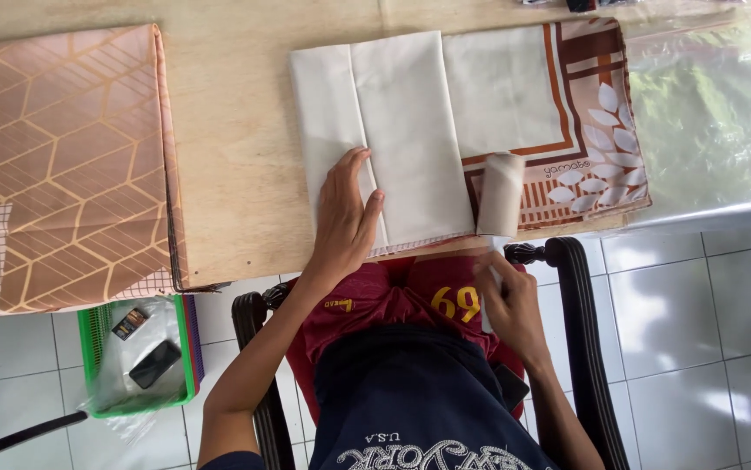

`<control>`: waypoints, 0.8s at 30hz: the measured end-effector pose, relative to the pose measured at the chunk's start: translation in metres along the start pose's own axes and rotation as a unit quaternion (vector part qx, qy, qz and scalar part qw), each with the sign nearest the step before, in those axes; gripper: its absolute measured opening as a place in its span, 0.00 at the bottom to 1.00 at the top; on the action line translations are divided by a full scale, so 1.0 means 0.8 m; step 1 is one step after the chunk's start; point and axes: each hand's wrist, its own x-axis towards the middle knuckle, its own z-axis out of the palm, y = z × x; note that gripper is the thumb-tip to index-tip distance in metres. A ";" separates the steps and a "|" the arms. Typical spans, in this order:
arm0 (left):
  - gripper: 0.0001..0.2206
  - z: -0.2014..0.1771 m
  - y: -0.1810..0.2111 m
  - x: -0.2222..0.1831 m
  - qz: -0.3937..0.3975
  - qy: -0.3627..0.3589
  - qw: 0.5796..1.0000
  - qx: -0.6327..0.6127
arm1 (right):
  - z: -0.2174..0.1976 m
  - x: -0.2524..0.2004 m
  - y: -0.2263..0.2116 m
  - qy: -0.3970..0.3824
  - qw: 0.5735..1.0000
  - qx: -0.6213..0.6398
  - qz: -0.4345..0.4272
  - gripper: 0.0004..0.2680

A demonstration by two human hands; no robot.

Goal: Using a lint roller to remove lint and dust from a folded piece of fabric on a work table.

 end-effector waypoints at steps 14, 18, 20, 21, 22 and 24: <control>0.27 -0.001 0.003 -0.001 -0.004 -0.002 1.000 0.016 | 0.039 0.009 -0.048 -0.092 0.991 0.048 -0.082 0.04; 0.27 -0.002 0.002 0.001 0.017 -0.013 0.999 0.043 | -0.008 0.003 0.015 -0.027 0.998 0.046 -0.020 0.08; 0.26 -0.004 0.004 0.001 0.033 -0.002 0.999 0.018 | -0.026 0.004 0.023 -0.001 0.999 0.007 -0.032 0.07; 0.26 -0.005 0.005 0.001 0.049 0.013 0.999 -0.007 | -0.035 0.005 0.027 0.022 0.998 -0.032 -0.045 0.06; 0.26 -0.007 0.006 0.002 0.051 0.015 0.999 -0.007 | -0.041 0.005 0.025 0.023 0.998 -0.033 -0.048 0.06; 0.25 -0.010 0.007 0.000 0.058 0.052 0.997 -0.025 | -0.051 0.003 0.021 0.064 0.996 -0.018 -0.056 0.11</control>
